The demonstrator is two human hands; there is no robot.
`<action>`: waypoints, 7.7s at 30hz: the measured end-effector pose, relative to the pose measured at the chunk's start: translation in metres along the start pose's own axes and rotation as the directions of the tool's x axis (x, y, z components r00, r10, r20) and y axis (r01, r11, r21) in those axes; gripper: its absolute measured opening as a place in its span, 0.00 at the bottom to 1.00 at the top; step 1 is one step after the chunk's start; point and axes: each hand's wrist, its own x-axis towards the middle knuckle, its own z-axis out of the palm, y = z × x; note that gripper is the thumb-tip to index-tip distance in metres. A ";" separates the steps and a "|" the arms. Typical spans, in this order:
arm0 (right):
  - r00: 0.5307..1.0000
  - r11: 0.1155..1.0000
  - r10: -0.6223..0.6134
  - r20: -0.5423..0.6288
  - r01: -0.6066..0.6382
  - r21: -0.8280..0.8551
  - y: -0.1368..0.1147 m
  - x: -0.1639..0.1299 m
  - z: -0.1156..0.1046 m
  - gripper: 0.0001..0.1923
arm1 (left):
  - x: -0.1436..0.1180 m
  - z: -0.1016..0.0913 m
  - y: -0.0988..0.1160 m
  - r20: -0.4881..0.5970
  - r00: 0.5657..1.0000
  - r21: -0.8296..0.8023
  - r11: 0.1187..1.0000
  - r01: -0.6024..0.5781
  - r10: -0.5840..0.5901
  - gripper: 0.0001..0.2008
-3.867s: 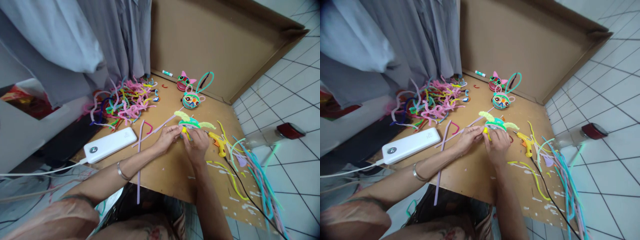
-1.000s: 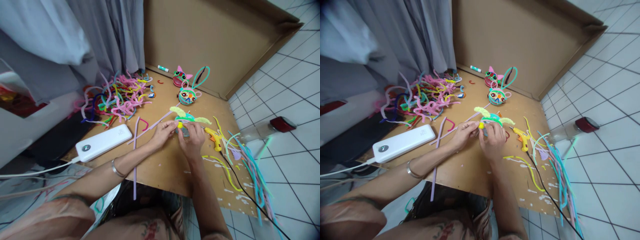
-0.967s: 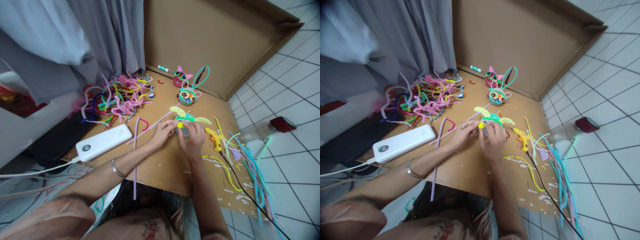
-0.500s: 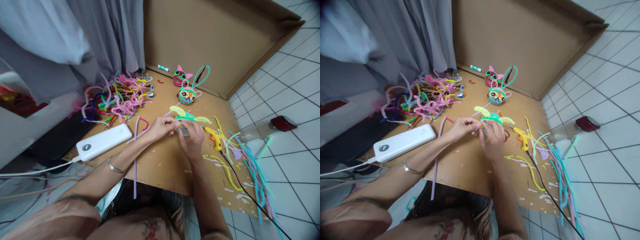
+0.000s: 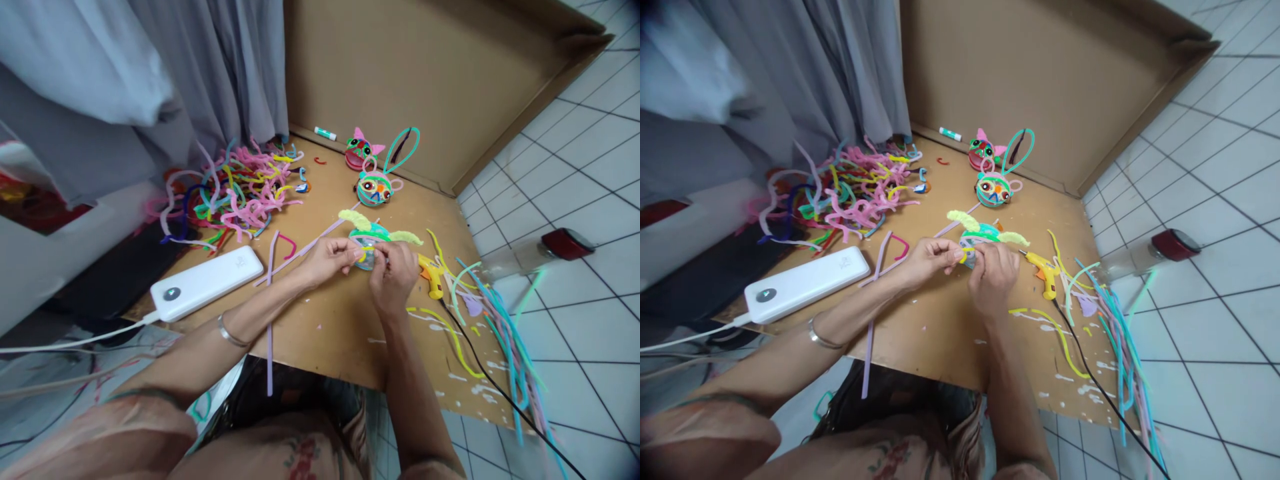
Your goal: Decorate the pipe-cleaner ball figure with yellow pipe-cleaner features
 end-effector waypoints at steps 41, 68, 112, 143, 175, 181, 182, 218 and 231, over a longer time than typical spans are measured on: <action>0.989 0.983 -0.143 0.025 0.145 -0.109 -0.011 -0.005 0.006 0.05 | -0.010 0.018 -0.008 -0.163 0.960 -0.415 0.899 0.142 -0.227 0.22; 0.997 0.985 0.021 0.072 -0.033 0.172 -0.009 -0.004 0.006 0.05 | -0.002 0.004 -0.005 -0.144 0.989 -0.123 0.992 -0.040 0.022 0.21; 0.987 0.990 -0.121 0.102 0.113 0.085 0.000 0.000 0.003 0.02 | -0.004 0.004 0.000 -0.070 0.998 -0.031 1.000 -0.002 0.000 0.24; 0.986 0.982 -0.037 0.163 0.006 0.190 -0.001 -0.007 0.010 0.12 | 0.003 -0.010 0.000 0.028 1.000 0.093 0.996 -0.007 0.005 0.24; 0.977 0.976 -0.214 0.010 0.214 -0.048 0.006 -0.026 0.009 0.04 | 0.005 -0.011 -0.008 0.166 0.974 0.061 0.987 0.150 -0.158 0.21; 0.986 0.986 -0.164 -0.026 0.165 0.028 0.001 -0.025 0.010 0.06 | 0.005 -0.014 -0.005 0.239 0.965 0.130 0.988 0.077 -0.107 0.22; 0.991 0.989 -0.131 -0.015 0.132 0.064 -0.001 -0.025 0.009 0.06 | 0.005 -0.015 -0.005 0.240 0.966 0.141 0.988 0.067 -0.100 0.22; 0.722 0.416 0.538 0.435 -0.677 0.607 -0.014 -0.015 0.006 0.08 | 0.004 -0.009 -0.007 0.107 0.994 0.263 0.963 -0.051 0.023 0.23; 0.949 0.862 0.289 0.125 -0.315 0.397 -0.009 -0.015 -0.003 0.04 | 0.006 -0.011 -0.006 0.112 0.994 0.106 0.994 -0.002 -0.010 0.27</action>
